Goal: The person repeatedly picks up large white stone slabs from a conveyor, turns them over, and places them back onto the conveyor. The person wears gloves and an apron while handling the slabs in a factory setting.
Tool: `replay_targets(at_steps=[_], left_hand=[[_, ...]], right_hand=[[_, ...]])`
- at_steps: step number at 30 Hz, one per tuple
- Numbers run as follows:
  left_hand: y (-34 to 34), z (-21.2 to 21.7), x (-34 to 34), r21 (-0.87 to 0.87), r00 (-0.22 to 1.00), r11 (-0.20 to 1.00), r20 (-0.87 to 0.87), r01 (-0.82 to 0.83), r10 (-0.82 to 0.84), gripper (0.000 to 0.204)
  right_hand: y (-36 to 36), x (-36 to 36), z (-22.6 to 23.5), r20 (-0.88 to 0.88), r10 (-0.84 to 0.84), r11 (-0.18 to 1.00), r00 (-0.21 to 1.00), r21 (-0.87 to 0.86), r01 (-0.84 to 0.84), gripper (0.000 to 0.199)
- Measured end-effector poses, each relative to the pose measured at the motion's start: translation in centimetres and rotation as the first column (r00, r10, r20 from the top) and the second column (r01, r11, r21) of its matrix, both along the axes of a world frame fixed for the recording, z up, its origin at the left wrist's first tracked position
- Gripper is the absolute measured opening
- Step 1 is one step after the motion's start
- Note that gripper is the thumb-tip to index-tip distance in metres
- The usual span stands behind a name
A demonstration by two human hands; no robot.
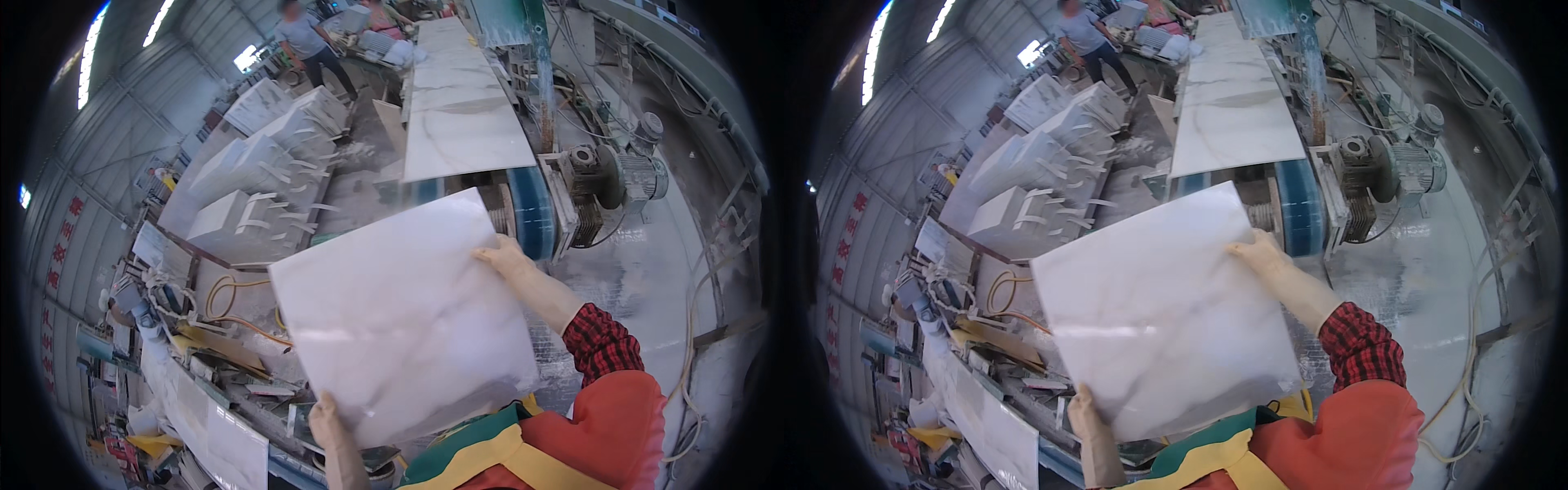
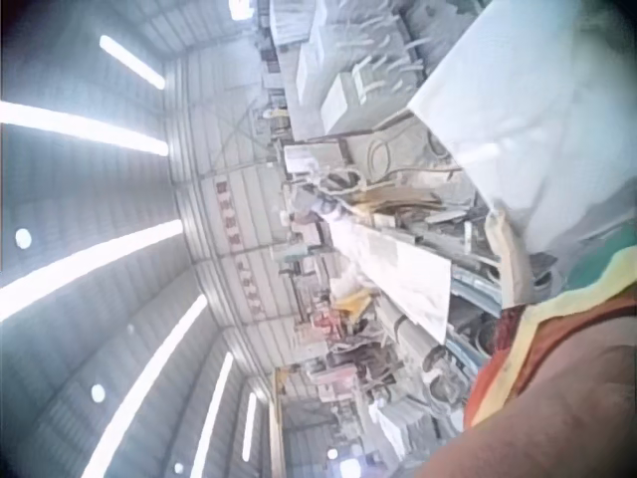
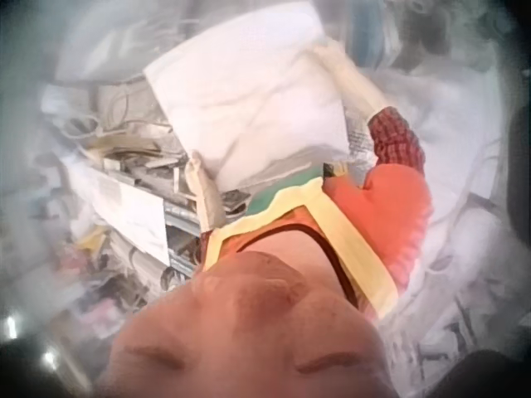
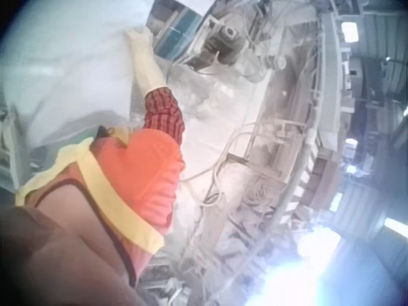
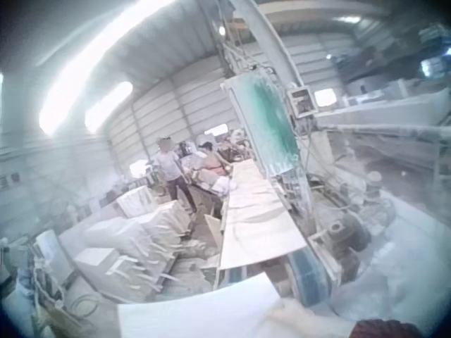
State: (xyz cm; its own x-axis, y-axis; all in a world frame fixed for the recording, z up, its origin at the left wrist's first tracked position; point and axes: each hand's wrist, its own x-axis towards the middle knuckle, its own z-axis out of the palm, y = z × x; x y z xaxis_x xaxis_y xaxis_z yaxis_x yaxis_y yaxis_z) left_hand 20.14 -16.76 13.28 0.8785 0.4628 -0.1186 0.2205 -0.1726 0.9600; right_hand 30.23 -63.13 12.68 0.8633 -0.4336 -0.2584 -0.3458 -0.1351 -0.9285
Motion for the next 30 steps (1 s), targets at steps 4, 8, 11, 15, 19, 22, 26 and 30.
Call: replay_targets(at_steps=[4,8,11,15,19,22,26,30], left_hand=[[-5.3,-4.8,4.7,0.078,0.957,0.972,-0.208,0.22,-0.2,0.057],[-11.8,-3.9,8.8,0.457,0.925,0.827,-0.336,0.326,-0.179,0.064],[-13.9,-2.7,12.3,0.375,0.831,0.775,-0.45,0.508,-0.327,0.064],[-14.8,-4.7,17.2,0.471,0.808,0.673,-0.472,0.569,-0.352,0.064],[-16.4,-6.9,22.1,0.352,0.71,0.653,-0.561,0.671,-0.426,0.065],[-17.6,-7.4,24.0,0.299,0.629,0.602,-0.622,0.74,-0.465,0.066],[-17.5,-7.8,25.1,0.3,0.608,0.578,-0.645,0.759,-0.463,0.066],[-18.9,-7.5,26.8,0.275,0.605,0.588,-0.627,0.761,-0.491,0.066]], right_hand=[[-8.9,1.8,-9.7,-0.145,-0.145,0.987,0.979,-0.093,0.133,0.067],[-14.2,0.6,-15.4,-0.296,-0.305,0.952,0.905,-0.095,0.29,0.068],[-17.0,0.9,-14.9,-0.345,-0.128,0.992,0.93,-0.032,0.125,0.053],[-16.9,-0.7,-13.9,-0.129,-0.017,0.91,0.992,-0.412,-0.038,0.055],[-17.1,-1.2,-9.3,-0.084,0.067,0.677,0.994,-0.728,-0.107,0.056],[-16.5,-1.8,-8.1,-0.299,0.036,0.718,0.954,-0.656,-0.233,0.06],[-12.0,-7.1,-4.7,-0.077,-0.022,0.999,0.997,-0.034,0.02,0.044],[-10.4,-11.5,-11.9,-0.403,-0.433,0.743,0.806,0.346,0.572,0.053]])
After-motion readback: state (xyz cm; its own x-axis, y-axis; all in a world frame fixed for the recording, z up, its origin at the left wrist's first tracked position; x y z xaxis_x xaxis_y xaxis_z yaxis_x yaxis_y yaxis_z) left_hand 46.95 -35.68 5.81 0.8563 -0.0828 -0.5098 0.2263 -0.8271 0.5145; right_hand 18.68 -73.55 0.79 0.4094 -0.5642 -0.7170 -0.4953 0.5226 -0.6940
